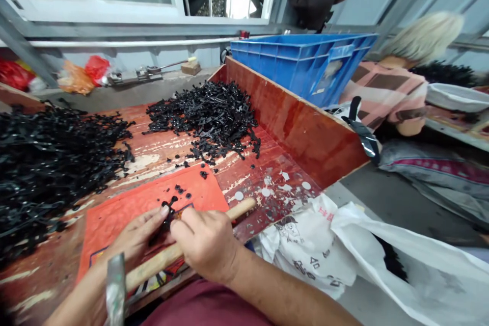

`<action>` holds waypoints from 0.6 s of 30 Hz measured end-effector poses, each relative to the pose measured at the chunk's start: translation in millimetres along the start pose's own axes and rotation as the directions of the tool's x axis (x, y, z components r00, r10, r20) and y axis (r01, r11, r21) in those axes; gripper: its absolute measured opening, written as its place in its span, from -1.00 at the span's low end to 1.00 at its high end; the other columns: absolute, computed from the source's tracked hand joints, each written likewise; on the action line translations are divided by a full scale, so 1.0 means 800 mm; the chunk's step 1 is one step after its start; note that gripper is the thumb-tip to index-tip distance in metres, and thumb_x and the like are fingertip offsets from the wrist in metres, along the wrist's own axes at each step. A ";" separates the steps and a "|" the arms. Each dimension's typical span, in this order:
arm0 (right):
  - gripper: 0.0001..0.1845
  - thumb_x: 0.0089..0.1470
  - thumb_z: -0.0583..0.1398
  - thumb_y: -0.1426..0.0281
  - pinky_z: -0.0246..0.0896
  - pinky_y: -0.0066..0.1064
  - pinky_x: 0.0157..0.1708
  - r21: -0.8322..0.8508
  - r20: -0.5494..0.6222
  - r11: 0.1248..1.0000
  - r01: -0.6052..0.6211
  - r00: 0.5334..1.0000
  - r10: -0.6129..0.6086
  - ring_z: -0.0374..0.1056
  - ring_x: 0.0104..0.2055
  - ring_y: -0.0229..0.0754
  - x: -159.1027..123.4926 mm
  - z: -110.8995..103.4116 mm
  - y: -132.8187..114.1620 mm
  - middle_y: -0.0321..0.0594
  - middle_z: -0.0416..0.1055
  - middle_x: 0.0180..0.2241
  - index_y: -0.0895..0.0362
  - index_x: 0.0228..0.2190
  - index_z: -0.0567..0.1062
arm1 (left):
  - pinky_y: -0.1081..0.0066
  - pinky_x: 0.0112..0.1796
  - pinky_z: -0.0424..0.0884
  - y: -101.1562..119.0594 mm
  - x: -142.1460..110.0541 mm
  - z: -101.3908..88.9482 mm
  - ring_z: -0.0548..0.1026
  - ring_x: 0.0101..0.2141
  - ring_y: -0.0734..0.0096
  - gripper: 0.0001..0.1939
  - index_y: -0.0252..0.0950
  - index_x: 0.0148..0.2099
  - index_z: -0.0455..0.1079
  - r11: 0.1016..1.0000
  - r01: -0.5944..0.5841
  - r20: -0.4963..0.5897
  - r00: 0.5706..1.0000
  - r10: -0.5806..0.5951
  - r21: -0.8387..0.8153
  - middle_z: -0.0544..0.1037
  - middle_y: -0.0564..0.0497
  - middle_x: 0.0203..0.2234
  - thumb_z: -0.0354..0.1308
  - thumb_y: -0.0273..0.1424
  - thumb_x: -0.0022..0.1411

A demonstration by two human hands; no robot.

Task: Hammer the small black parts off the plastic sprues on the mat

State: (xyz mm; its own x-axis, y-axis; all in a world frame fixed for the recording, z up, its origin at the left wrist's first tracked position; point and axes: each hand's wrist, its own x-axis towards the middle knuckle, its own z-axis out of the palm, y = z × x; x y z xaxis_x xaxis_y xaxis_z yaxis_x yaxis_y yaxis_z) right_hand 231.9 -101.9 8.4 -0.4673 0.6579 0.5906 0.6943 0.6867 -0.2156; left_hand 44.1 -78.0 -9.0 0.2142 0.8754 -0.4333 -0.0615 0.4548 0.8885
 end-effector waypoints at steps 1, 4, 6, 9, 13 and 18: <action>-0.77 0.29 0.09 0.44 -0.05 -0.30 -0.51 -0.037 0.001 0.999 0.028 1.000 -0.028 0.26 -0.54 -0.22 0.000 0.002 -0.003 -0.29 0.38 -0.53 0.10 -0.38 0.49 | 0.42 -0.40 0.39 -0.001 0.001 -0.001 0.41 -0.53 0.45 -0.54 -0.29 -0.42 0.36 1.000 -0.003 0.028 1.000 0.003 -0.006 0.42 0.10 -0.58 0.30 0.03 0.04; -0.79 0.30 0.09 0.44 0.01 -0.32 -0.50 0.008 0.075 1.000 0.011 0.997 -0.011 0.32 -0.50 -0.22 -0.001 0.006 -0.008 -0.27 0.47 -0.44 0.11 -0.23 0.54 | 0.46 -0.44 0.33 0.005 0.006 -0.007 0.36 -0.56 0.47 -0.55 -0.29 -0.43 0.40 0.996 -0.064 -0.012 0.998 0.065 0.069 0.43 0.11 -0.61 0.33 0.01 -0.02; -0.71 0.27 0.13 0.43 0.13 -0.37 -0.44 0.137 0.183 0.985 -0.104 0.980 0.078 0.40 -0.41 -0.23 -0.003 0.004 -0.006 -0.25 0.54 -0.24 0.06 -0.02 0.52 | 0.47 -0.47 0.29 0.015 0.012 -0.017 0.33 -0.57 0.46 -0.56 -0.28 -0.41 0.42 0.981 -0.089 -0.103 0.989 0.107 0.170 0.42 0.12 -0.62 0.32 0.02 -0.02; -0.58 0.20 0.20 0.42 0.24 -0.44 -0.34 0.314 0.341 0.889 -0.334 0.913 0.223 0.45 -0.32 -0.22 -0.006 -0.007 0.005 -0.29 0.57 -0.18 -0.07 0.08 0.49 | 0.44 -0.37 0.33 0.034 0.026 -0.036 0.43 -0.42 0.35 -0.59 -0.26 -0.38 0.46 0.934 -0.128 -0.263 0.939 0.222 0.333 0.52 0.07 -0.51 0.27 0.01 -0.02; -0.76 0.15 0.27 0.34 0.27 -0.42 -0.38 0.409 0.455 0.712 -0.571 0.804 0.383 0.45 -0.39 -0.17 -0.009 -0.027 0.031 -0.35 0.59 -0.39 -0.05 -0.13 0.63 | 0.42 -0.35 0.31 0.052 0.049 -0.050 0.44 -0.39 0.28 -0.59 -0.25 -0.46 0.44 0.876 -0.158 -0.218 0.934 0.282 0.456 0.52 0.05 -0.50 0.20 0.02 0.01; -0.71 0.23 0.16 0.33 0.32 -0.37 -0.28 0.387 0.468 0.672 -0.632 0.762 0.447 0.49 -0.31 -0.11 -0.009 -0.044 0.060 -0.30 0.62 -0.32 -0.10 -0.07 0.62 | 0.46 -0.56 -0.01 0.055 0.068 -0.045 0.13 -0.65 0.46 -0.49 -0.28 -0.43 0.48 0.870 -0.094 -0.198 0.957 0.213 0.483 0.21 0.17 -0.74 0.15 0.11 0.05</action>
State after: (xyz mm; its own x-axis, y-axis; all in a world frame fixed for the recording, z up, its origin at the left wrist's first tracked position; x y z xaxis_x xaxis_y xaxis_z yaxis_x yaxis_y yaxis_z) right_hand 287.9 -84.8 21.3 -0.3021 0.9532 -0.0106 0.5499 0.1652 -0.8188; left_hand 18.1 -4.6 1.2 -0.0012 0.9668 -0.2554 0.3976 0.2348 0.8870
